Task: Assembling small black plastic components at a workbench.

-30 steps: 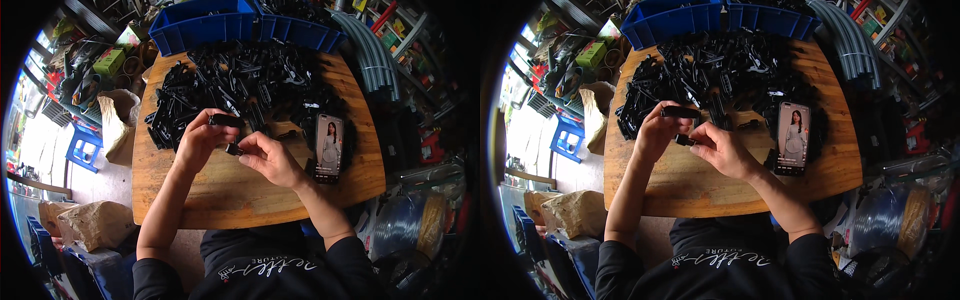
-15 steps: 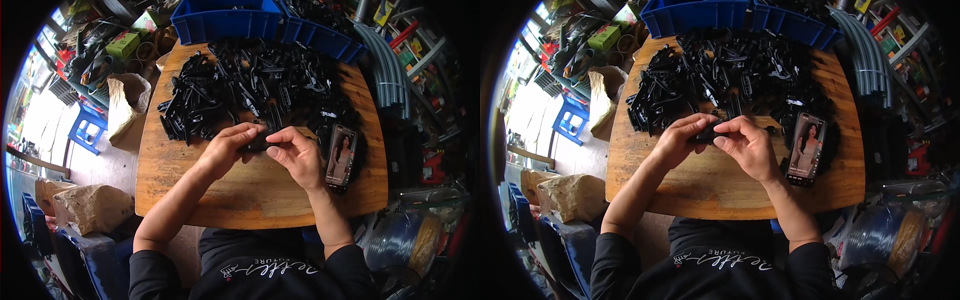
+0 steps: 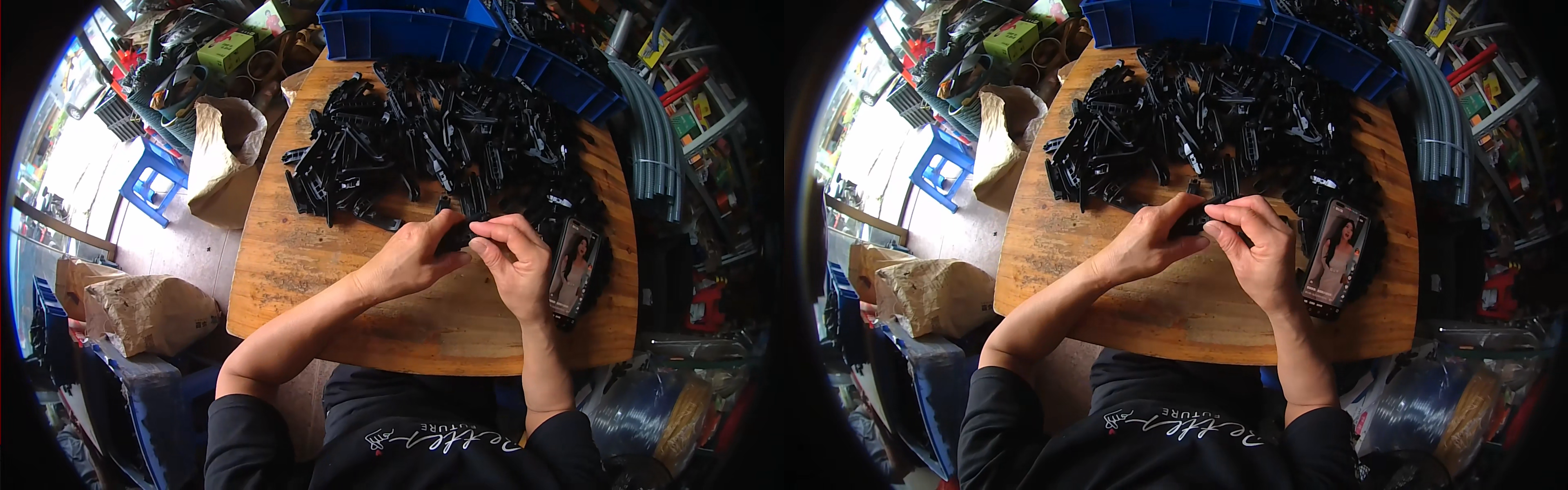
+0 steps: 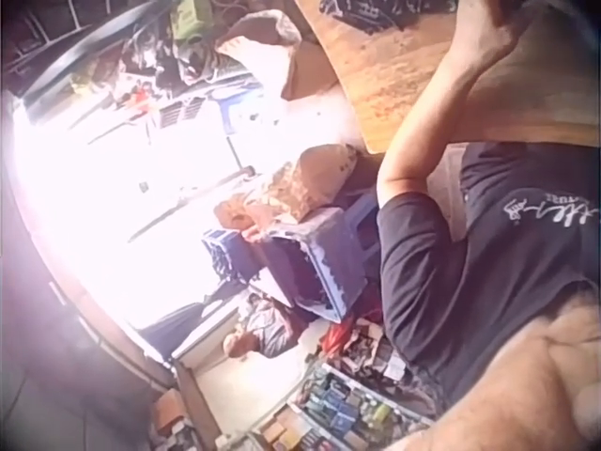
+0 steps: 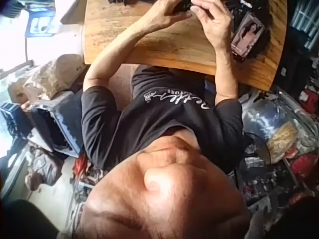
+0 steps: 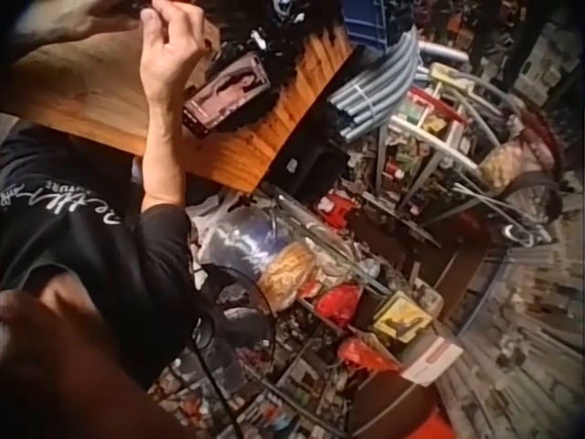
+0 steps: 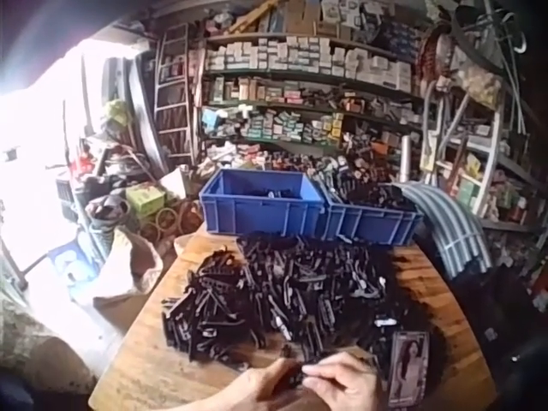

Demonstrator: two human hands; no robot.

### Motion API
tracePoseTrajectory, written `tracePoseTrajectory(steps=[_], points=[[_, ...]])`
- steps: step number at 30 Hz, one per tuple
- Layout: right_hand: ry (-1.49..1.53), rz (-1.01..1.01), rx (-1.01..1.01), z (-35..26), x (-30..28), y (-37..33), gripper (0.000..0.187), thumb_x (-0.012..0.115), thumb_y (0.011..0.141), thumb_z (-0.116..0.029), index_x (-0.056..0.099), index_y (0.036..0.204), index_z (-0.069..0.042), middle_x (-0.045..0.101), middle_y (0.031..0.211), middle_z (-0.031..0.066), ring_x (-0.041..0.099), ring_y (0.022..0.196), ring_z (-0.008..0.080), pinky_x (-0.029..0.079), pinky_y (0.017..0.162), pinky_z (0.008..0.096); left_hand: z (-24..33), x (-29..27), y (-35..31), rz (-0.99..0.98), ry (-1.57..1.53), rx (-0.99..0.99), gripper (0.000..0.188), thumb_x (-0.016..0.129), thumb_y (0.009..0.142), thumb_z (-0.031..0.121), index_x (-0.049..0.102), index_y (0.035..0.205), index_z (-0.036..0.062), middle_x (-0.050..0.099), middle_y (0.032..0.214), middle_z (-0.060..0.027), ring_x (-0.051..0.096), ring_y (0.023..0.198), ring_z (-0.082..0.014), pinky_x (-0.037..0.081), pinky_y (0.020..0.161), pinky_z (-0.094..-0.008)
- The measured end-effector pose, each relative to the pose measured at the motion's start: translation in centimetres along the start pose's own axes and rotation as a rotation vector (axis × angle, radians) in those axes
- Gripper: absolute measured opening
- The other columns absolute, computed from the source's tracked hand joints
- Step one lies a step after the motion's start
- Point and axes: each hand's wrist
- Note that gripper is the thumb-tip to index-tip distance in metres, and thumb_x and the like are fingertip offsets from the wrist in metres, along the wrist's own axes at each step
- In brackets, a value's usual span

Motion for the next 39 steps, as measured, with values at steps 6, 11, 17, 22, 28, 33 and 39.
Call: tracePoseTrajectory(steps=[6, 11, 17, 22, 28, 33, 39], points=[[0.042, -0.016, 0.013, 0.7, 0.0, -0.2, 0.021, 0.068, 0.08, -0.002, 0.064, 0.101, 0.001, 0.058, 0.089, 0.0029, 0.057, 0.079, 0.0084, 0.047, 0.068, 0.0201, -0.5, 0.3, -0.2, 0.02, 0.254, 0.056, 0.038, 0.064, 0.085, 0.025, 0.042, 0.104, 0.0002, 0.058, 0.064, -0.0192, 0.059, 0.063, -0.0396, 0.044, 0.052, -0.044], [0.435, -0.173, 0.394, 1.0, -1.0, -0.1, 0.04, 0.073, 0.08, -0.021, 0.057, 0.108, 0.002, 0.055, 0.089, -0.0003, 0.053, 0.08, 0.0055, 0.046, 0.068, 0.0188, 0.2, -0.1, -0.4, -0.029, 0.195, 0.108, 0.034, 0.061, 0.088, 0.022, 0.04, 0.106, 0.0012, 0.057, 0.062, -0.0189, 0.058, 0.06, -0.039, 0.042, 0.05, -0.0442], [0.467, -0.148, 0.422, 0.6, -1.1, -0.2, 0.041, 0.075, 0.077, -0.031, 0.058, 0.099, 0.0, 0.055, 0.083, -0.0013, 0.051, 0.071, 0.0033, 0.043, 0.063, 0.0172, 0.9, 0.0, -0.4, -0.049, 0.014, 0.11, 0.028, 0.062, 0.087, 0.022, 0.047, 0.097, 0.0, 0.053, 0.061, -0.0185, 0.056, 0.057, -0.0378, 0.041, 0.049, -0.04], [0.515, -0.127, 0.346, 0.6, -1.1, 0.0, 0.03, 0.075, 0.079, -0.026, 0.058, 0.083, -0.002, 0.05, 0.071, -0.0037, 0.044, 0.06, 0.0014, 0.034, 0.053, 0.017, 1.3, -0.5, -0.8, -0.064, 0.044, 0.037, 0.03, 0.066, 0.085, 0.021, 0.055, 0.102, -0.0017, 0.056, 0.066, -0.0115, 0.054, 0.056, -0.0199, 0.042, 0.053, -0.0302], [0.474, -0.086, 0.345, -0.9, -0.6, 0.1, 0.025, 0.072, 0.08, -0.02, 0.053, 0.073, -0.004, 0.045, 0.065, -0.0044, 0.039, 0.057, 0.001, 0.03, 0.05, 0.0178, 1.6, -0.7, -1.5, -0.027, 0.039, 0.042, 0.03, 0.064, 0.086, 0.024, 0.056, 0.1, -0.0023, 0.055, 0.067, -0.0101, 0.051, 0.057, -0.016, 0.041, 0.053, -0.0296], [0.468, -0.408, 0.294, 2.0, -2.6, 1.2, 0.038, 0.072, 0.079, -0.038, 0.058, 0.081, -0.003, 0.05, 0.072, -0.003, 0.044, 0.063, 0.0037, 0.034, 0.055, 0.0193, 1.2, -2.1, -0.2, -0.198, -0.081, -0.067, 0.029, 0.063, 0.087, 0.025, 0.058, 0.101, -0.0002, 0.059, 0.074, -0.0059, 0.056, 0.072, -0.0138, 0.044, 0.064, -0.0286], [-0.702, -0.196, -0.031, 4.2, 0.8, 5.8, 0.025, 0.067, 0.079, -0.017, 0.064, 0.102, -0.006, 0.061, 0.089, 0.0074, 0.054, 0.089, 0.0236, 0.044, 0.079, 0.0345, 0.4, -5.3, 1.4, 0.13, -0.685, -0.164, 0.025, 0.061, 0.078, 0.006, 0.05, 0.101, 0.0062, 0.06, 0.092, -0.0073, 0.056, 0.08, -0.012, 0.044, 0.075, -0.0282]])
Point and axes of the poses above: each hand's wrist, its own y-axis towards the middle knuckle, its own x-axis out of the palm, z = x × y
